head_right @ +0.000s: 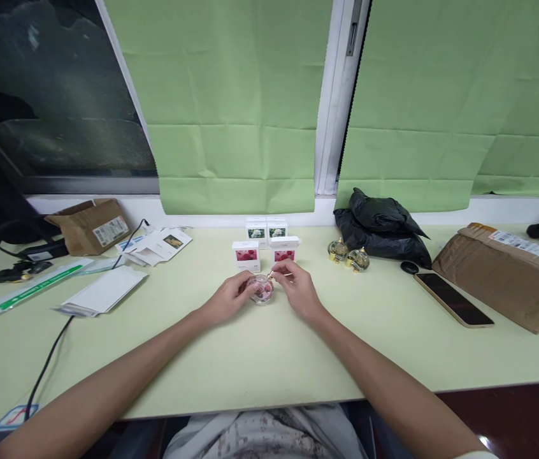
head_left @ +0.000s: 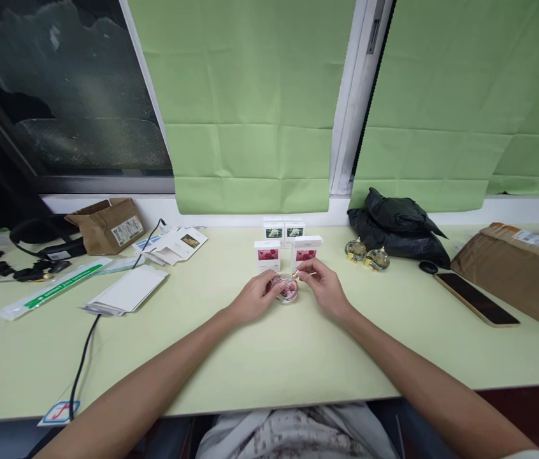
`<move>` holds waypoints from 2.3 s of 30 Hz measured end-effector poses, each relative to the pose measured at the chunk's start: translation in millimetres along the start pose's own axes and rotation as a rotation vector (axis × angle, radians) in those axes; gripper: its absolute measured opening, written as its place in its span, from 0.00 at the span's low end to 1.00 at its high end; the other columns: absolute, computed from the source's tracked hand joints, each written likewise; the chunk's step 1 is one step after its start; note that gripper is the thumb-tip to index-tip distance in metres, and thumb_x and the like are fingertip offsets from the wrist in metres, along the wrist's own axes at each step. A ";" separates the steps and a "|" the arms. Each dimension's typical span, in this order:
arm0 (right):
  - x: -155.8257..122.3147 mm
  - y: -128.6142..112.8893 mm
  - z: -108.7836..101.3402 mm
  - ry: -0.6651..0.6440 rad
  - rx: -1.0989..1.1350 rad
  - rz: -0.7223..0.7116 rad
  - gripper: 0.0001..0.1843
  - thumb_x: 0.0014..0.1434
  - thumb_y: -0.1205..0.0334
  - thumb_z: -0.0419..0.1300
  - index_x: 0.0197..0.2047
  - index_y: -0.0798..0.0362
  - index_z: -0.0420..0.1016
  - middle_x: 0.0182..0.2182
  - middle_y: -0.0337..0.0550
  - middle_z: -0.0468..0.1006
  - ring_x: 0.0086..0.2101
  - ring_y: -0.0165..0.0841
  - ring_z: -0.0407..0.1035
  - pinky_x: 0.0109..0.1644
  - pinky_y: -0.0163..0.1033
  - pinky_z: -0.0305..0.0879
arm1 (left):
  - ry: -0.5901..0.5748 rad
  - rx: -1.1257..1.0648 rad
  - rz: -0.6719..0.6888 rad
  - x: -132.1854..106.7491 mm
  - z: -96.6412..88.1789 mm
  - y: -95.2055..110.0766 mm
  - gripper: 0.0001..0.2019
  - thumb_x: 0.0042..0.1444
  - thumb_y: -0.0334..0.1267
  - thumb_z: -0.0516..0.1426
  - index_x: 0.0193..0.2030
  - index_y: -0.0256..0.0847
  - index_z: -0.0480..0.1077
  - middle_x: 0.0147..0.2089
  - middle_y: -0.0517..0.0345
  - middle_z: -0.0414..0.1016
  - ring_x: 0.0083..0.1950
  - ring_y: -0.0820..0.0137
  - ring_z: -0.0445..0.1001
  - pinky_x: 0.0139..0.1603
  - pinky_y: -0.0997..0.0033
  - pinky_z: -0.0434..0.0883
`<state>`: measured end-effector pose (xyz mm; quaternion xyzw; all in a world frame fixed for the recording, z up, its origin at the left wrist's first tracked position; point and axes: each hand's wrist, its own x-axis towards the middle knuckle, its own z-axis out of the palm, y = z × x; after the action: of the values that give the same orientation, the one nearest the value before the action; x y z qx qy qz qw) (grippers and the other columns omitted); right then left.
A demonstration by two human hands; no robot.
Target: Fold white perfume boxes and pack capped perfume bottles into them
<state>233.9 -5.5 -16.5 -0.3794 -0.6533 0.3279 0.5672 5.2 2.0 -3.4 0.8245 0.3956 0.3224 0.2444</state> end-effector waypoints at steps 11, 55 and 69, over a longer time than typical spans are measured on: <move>0.7 -1.7 -4.8 -0.043 -0.083 -0.034 0.09 0.68 0.52 0.62 0.45 0.47 0.78 0.45 0.43 0.81 0.46 0.39 0.75 0.52 0.45 0.72 | 0.000 -0.035 -0.008 0.4 0.8 -3.1 0.17 0.72 0.51 0.51 0.43 0.41 0.71 0.37 0.60 0.73 0.36 0.68 0.68 0.39 0.69 0.64; -4.8 -0.1 3.4 0.031 0.130 0.048 0.11 0.62 0.50 0.69 0.37 0.49 0.81 0.38 0.43 0.82 0.41 0.39 0.76 0.51 0.47 0.74 | 0.005 -0.030 -0.042 -1.0 2.1 0.4 0.19 0.71 0.56 0.50 0.43 0.41 0.69 0.32 0.62 0.72 0.32 0.69 0.67 0.35 0.70 0.62; -2.3 4.3 -4.9 -0.033 -0.012 -0.009 0.10 0.64 0.51 0.66 0.37 0.49 0.81 0.38 0.43 0.82 0.41 0.40 0.76 0.50 0.47 0.73 | -0.010 -0.067 -0.035 -0.9 1.6 0.5 0.20 0.71 0.56 0.51 0.44 0.41 0.71 0.34 0.60 0.74 0.34 0.69 0.68 0.36 0.69 0.63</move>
<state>239.4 -5.3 -20.7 -0.3745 -0.6659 0.3279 0.5557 6.1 0.8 -4.5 0.8104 0.3976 0.3272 0.2796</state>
